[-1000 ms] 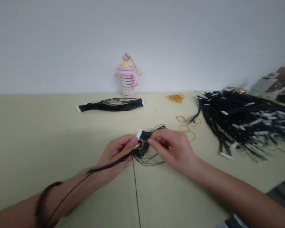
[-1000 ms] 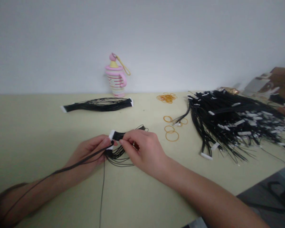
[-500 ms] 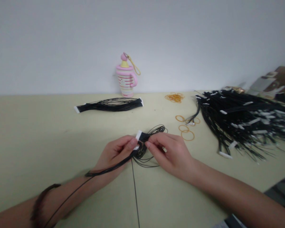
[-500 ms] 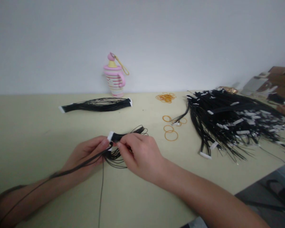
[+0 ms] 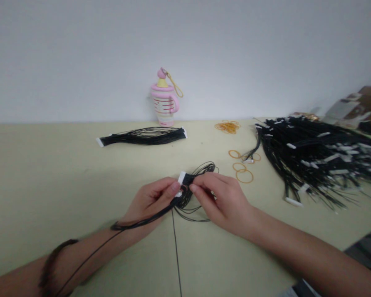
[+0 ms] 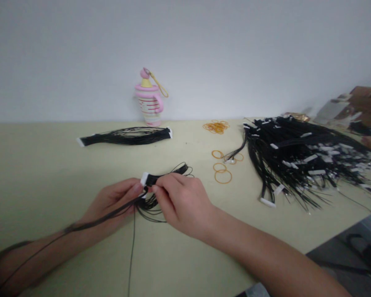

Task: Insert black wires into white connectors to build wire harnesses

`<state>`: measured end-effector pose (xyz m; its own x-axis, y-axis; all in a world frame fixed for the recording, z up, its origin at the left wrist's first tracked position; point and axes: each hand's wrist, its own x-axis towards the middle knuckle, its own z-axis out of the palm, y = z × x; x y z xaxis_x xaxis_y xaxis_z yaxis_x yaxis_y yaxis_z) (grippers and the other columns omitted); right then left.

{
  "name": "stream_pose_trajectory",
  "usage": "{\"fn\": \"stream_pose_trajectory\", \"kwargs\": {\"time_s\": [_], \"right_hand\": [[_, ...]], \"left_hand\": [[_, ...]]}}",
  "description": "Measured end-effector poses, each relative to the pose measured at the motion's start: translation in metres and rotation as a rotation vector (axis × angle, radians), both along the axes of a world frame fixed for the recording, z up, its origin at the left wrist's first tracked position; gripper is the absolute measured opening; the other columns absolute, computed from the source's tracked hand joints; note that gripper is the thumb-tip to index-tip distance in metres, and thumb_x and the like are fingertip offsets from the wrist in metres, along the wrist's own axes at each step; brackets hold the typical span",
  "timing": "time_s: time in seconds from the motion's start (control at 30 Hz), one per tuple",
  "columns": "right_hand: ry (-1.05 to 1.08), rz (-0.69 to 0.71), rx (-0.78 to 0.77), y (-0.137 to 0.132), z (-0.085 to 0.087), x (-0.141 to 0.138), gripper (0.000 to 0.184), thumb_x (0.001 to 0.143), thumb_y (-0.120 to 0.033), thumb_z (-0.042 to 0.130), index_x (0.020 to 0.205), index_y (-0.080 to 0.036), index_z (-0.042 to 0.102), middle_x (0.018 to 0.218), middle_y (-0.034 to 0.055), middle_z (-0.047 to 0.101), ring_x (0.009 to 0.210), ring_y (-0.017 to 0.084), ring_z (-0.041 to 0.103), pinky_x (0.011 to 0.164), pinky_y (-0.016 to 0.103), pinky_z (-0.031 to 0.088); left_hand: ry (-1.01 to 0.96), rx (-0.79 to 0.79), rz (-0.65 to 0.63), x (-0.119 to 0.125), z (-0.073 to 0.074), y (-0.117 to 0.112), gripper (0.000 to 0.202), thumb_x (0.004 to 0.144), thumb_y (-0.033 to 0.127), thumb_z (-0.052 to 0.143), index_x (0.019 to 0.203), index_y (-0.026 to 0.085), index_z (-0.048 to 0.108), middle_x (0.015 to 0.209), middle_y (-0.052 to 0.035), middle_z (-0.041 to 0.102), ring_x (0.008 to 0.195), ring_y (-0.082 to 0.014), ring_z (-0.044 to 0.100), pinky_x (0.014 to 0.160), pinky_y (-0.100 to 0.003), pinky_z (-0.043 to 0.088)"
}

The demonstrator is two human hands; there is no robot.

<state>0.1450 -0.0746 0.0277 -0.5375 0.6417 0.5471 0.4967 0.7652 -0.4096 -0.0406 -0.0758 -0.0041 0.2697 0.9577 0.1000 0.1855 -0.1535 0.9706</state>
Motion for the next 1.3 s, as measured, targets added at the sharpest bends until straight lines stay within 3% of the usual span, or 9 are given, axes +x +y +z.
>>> {"fn": "stream_pose_trajectory", "kwargs": {"time_s": [0.33, 0.6, 0.7, 0.87, 0.97, 1.07, 1.2, 1.3], "right_hand": [[-0.023, 0.008, 0.003, 0.003, -0.008, -0.003, 0.017, 0.087, -0.019, 0.041, 0.082, -0.011, 0.055, 0.073, 0.0035, 0.057, 0.066, 0.011, 0.050, 0.061, 0.022, 0.037], [0.199, 0.050, -0.109, 0.004, -0.006, -0.004, 0.012, 0.084, -0.018, 0.047, 0.077, -0.013, 0.056, 0.068, -0.0007, 0.056, 0.062, 0.007, 0.048, 0.059, 0.018, 0.037], [0.236, 0.061, -0.259, 0.011, -0.001, -0.001, 0.014, 0.083, -0.022, 0.050, 0.074, -0.014, 0.057, 0.063, -0.0022, 0.053, 0.057, 0.006, 0.045, 0.054, 0.018, 0.035], [0.504, 0.019, -0.665, 0.025, 0.009, 0.004, 0.018, 0.077, -0.028, 0.057, 0.067, -0.013, 0.056, 0.053, -0.0035, 0.047, 0.050, 0.006, 0.039, 0.048, 0.019, 0.033], [0.762, 0.179, -1.072, 0.025, 0.012, 0.004, 0.015, 0.075, -0.026, 0.059, 0.068, -0.014, 0.055, 0.046, -0.0078, 0.037, 0.043, 0.004, 0.036, 0.051, 0.021, 0.041], [0.841, 0.322, -1.372, 0.023, 0.008, 0.002, 0.012, 0.074, -0.023, 0.061, 0.070, -0.014, 0.054, 0.045, -0.0099, 0.032, 0.041, 0.004, 0.038, 0.059, 0.028, 0.049], [0.833, 0.394, -1.429, 0.029, -0.009, 0.000, 0.013, 0.073, -0.023, 0.063, 0.070, -0.013, 0.056, 0.050, -0.0070, 0.044, 0.050, 0.006, 0.051, 0.069, 0.030, 0.050], [0.751, 0.382, -1.372, 0.037, -0.019, 0.002, 0.014, 0.068, -0.023, 0.068, 0.068, -0.011, 0.060, 0.062, -0.0008, 0.059, 0.060, 0.007, 0.057, 0.068, 0.024, 0.048]], "left_hand": [[0.189, 0.097, -0.005, 0.004, 0.017, -0.002, 0.026, 0.079, 0.035, 0.046, 0.067, 0.014, 0.055, 0.059, 0.0017, 0.047, 0.056, -0.0093, 0.041, 0.050, -0.018, 0.032], [0.032, -0.005, -0.055, 0.000, 0.006, 0.006, 0.025, 0.079, 0.038, 0.047, 0.072, 0.015, 0.056, 0.063, 0.0010, 0.048, 0.057, -0.0093, 0.042, 0.050, -0.019, 0.033], [-0.154, -0.097, 0.020, -0.003, 0.017, 0.012, 0.022, 0.076, 0.037, 0.052, 0.073, 0.016, 0.057, 0.060, 0.0021, 0.046, 0.052, -0.0071, 0.041, 0.045, -0.017, 0.032], [-0.346, -0.069, 0.319, -0.017, 0.044, 0.024, 0.014, 0.066, 0.027, 0.064, 0.073, 0.017, 0.059, 0.061, 0.0026, 0.050, 0.047, -0.0035, 0.042, 0.039, -0.012, 0.029], [-0.371, -0.017, 0.356, -0.021, 0.051, 0.030, 0.011, 0.064, 0.023, 0.065, 0.071, 0.016, 0.059, 0.059, 0.0030, 0.050, 0.045, -0.0028, 0.042, 0.037, -0.011, 0.028], [-0.439, -0.042, 0.369, -0.016, 0.057, 0.028, 0.009, 0.064, 0.019, 0.062, 0.071, 0.016, 0.059, 0.063, 0.0019, 0.054, 0.044, -0.0027, 0.043, 0.036, -0.012, 0.029], [-0.548, -0.125, 0.319, -0.012, 0.066, 0.019, 0.007, 0.066, 0.014, 0.058, 0.071, 0.018, 0.057, 0.066, 0.0024, 0.057, 0.041, -0.0026, 0.042, 0.035, -0.012, 0.028], [-0.529, -0.170, 0.132, -0.017, 0.068, 0.011, 0.004, 0.067, 0.020, 0.061, 0.069, 0.019, 0.057, 0.062, 0.0026, 0.055, 0.040, -0.0029, 0.039, 0.035, -0.013, 0.025]]}}
